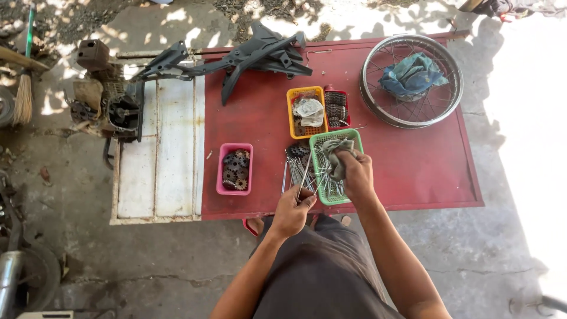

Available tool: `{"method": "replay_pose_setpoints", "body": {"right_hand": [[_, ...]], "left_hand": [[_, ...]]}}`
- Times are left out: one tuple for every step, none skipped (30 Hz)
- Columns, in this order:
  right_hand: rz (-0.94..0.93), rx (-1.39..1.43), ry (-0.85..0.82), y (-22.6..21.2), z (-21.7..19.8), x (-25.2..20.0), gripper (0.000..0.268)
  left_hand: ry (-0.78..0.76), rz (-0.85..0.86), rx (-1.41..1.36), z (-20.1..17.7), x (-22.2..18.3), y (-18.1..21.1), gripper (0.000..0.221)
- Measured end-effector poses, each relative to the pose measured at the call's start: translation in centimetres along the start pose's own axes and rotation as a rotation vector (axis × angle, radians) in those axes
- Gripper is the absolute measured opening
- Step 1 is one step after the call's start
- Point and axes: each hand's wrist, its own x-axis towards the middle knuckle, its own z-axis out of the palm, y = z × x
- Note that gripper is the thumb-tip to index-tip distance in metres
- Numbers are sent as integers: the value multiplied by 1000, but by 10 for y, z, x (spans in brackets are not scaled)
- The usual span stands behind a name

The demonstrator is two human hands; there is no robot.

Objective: Clean and sort motorcycle wheel spokes using a rag at a workbench.

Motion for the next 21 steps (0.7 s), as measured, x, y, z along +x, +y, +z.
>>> {"method": "replay_pose_setpoints", "body": {"right_hand": [[2,-5,-11,-1,-6,2,18],[13,25,-18,-2,-11,6,18],[24,55,-25,-2,-15,9,19],[24,52,-40,-3,-17,11,19],[50,71,-59,-3,-19,13,19],[83,88,-74,-1,-23,12,20],[90,83,-85,3,-25,15,20],[94,78,-115,8,-28,17,22],[99,74,-144,13,-30,18,24],[97,76,-156,13,-27,12,24],[95,-55,-197,13,-23,5,23],[91,-184,-229,13,-21,-3,23],[88,-180,-232,18,-19,-7,23],[87,-239,-282,24,-18,-13,21],[85,-297,-331,30,-17,-20,20],[83,-296,-331,21,-12,-30,20],[24,-336,-378,12,-7,-41,16],[-35,-375,-421,4,-2,-52,13],[-35,-373,-415,6,-1,-51,13],[-54,-384,-425,9,1,-50,12],[-72,-395,-435,12,4,-49,11]], "left_hand": [[11,-1,-5,7,-3,-1,8],[2,-9,-34,14,-5,-3,7],[-8,-17,-62,19,-6,-4,7],[7,-13,-66,25,-8,-1,7],[3,-8,-90,29,-9,2,9],[-2,-9,-114,34,-14,3,13],[11,-13,-118,38,-14,1,13],[33,-11,-214,43,-15,-2,12],[56,-8,-311,47,-17,-5,11],[66,-2,-310,46,-16,-7,11],[123,14,-248,44,-14,-9,9],[173,28,-185,43,-13,-11,8],[175,32,-182,39,-9,2,8],[218,44,-179,36,-8,13,5],[261,57,-176,32,-6,24,5],[260,59,-174,27,-5,26,5],[292,70,-187,22,-4,28,6],[320,81,-198,16,-2,30,7],[314,81,-195,13,0,20,7],[299,78,-212,9,3,11,9],[283,75,-228,4,6,2,11]]}}
